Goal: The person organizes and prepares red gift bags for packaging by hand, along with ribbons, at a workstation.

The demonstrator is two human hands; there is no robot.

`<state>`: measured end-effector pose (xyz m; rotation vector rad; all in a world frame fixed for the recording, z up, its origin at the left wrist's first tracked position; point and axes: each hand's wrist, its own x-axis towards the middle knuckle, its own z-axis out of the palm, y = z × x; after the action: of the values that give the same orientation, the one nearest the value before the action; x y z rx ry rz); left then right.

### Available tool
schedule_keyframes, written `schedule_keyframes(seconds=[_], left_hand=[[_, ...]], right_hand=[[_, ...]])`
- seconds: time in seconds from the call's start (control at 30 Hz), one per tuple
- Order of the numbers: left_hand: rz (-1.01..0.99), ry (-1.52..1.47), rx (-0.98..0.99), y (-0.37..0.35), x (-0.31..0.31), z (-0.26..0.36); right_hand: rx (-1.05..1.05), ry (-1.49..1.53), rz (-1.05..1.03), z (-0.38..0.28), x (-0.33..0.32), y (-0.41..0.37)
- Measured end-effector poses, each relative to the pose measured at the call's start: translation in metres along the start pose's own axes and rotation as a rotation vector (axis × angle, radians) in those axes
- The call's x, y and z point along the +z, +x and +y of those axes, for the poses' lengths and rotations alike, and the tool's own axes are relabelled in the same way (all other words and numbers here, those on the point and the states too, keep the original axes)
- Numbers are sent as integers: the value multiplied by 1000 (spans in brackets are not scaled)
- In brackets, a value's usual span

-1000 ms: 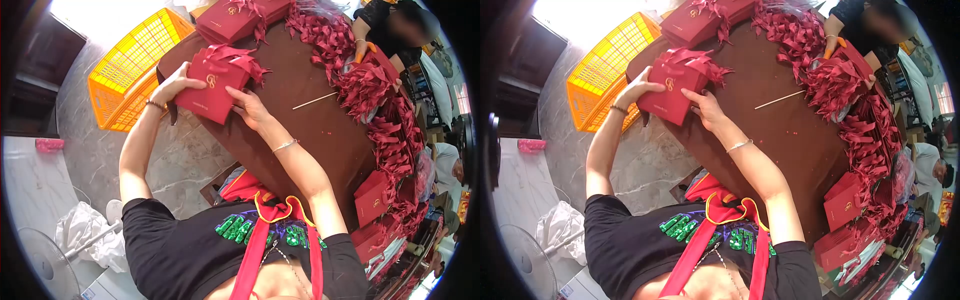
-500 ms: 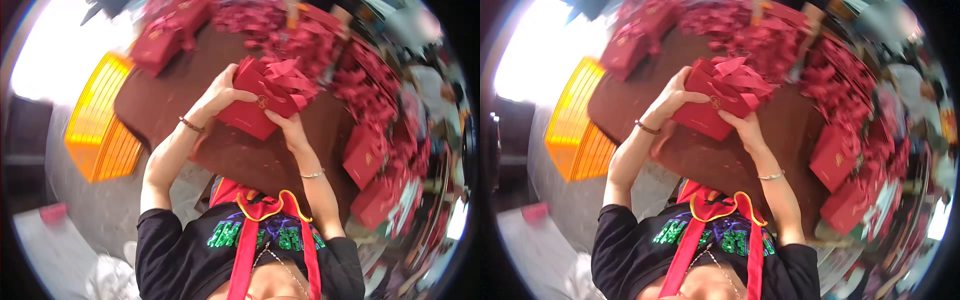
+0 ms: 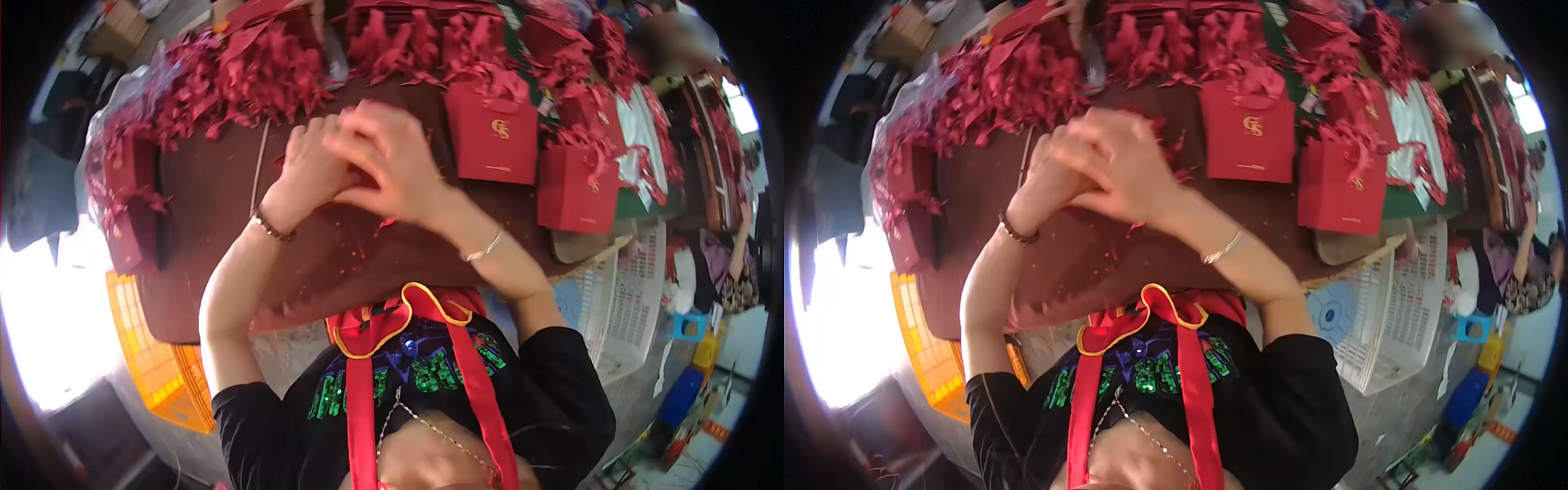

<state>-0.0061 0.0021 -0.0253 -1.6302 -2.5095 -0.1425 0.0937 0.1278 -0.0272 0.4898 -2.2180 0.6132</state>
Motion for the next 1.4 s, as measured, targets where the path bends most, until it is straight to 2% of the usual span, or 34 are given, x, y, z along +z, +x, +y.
schedule_keyframes(seconds=[0.03,0.07,0.1,0.17,0.2,0.27,0.3,0.37,0.4,0.43,0.5,0.57,0.63,0.67,0.7,0.73,0.8,0.9,0.93,0.97,1.0,1.03,1.1,1.17,1.2,1.27,1.3,1.37,1.4], left_hand=[[-83,-45,25,-3,-3,-1],[4,-17,-33,-6,-6,6],[50,-32,-35,-6,-4,5],[16,-92,-69,-4,-8,1],[15,-91,-92,-3,-10,1],[-79,-156,-131,-1,-13,1],[-75,-154,-143,-1,-13,1],[-45,-135,-141,-2,-14,3],[-157,-169,-183,-2,-17,4],[-156,-172,-187,-5,-20,4],[81,-156,-96,-19,-25,3],[64,-114,-119,-38,-32,-9],[337,-342,-160,-67,-17,-28],[322,-637,-255,-82,1,-36],[319,-634,-271,-89,18,-38],[310,-780,-299,-95,33,-40],[283,-1004,-357,-97,51,-37],[334,-964,-374,-87,59,-34],[418,-863,-323,-83,58,-32],[419,-865,-321,-79,60,-30],[413,-1005,-339,-74,62,-26],[402,-1145,-359,-70,64,-21],[459,-1197,-395,-63,63,-11],[550,-1318,-418,-58,64,-7],[546,-1321,-421,-59,66,-8],[486,-1296,-441,-60,68,-12],[484,-1296,-441,-59,68,-13],[473,-1275,-491,-59,64,-11],[467,-1277,-488,-58,61,-9]], right_hand=[[48,17,-91,17,0,5],[137,92,-197,32,2,5],[235,297,-332,43,4,3],[359,593,-374,55,6,-1],[348,608,-389,58,5,-2],[513,1036,-193,61,2,-4],[506,1041,-203,61,0,-5],[513,785,-440,57,-2,-10],[561,809,-399,55,0,-12],[560,810,-405,56,2,-12],[666,770,-443,57,6,-14],[670,807,-438,59,9,-17],[678,859,-432,58,13,-20],[686,918,-393,57,14,-19],[696,975,-362,57,14,-20],[583,886,-334,62,18,-24],[599,933,-334,62,19,-27],[603,945,-382,67,16,-30],[557,798,-436,68,14,-29],[510,651,-486,69,12,-29],[512,649,-486,68,13,-29],[540,688,-422,66,18,-31],[568,731,-360,61,27,-37],[509,880,-102,58,36,-44],[515,880,-102,58,37,-46],[835,1003,-97,59,37,-48],[837,1003,-96,65,37,-49],[655,530,-395,74,35,-46],[660,529,-392,73,34,-47]])
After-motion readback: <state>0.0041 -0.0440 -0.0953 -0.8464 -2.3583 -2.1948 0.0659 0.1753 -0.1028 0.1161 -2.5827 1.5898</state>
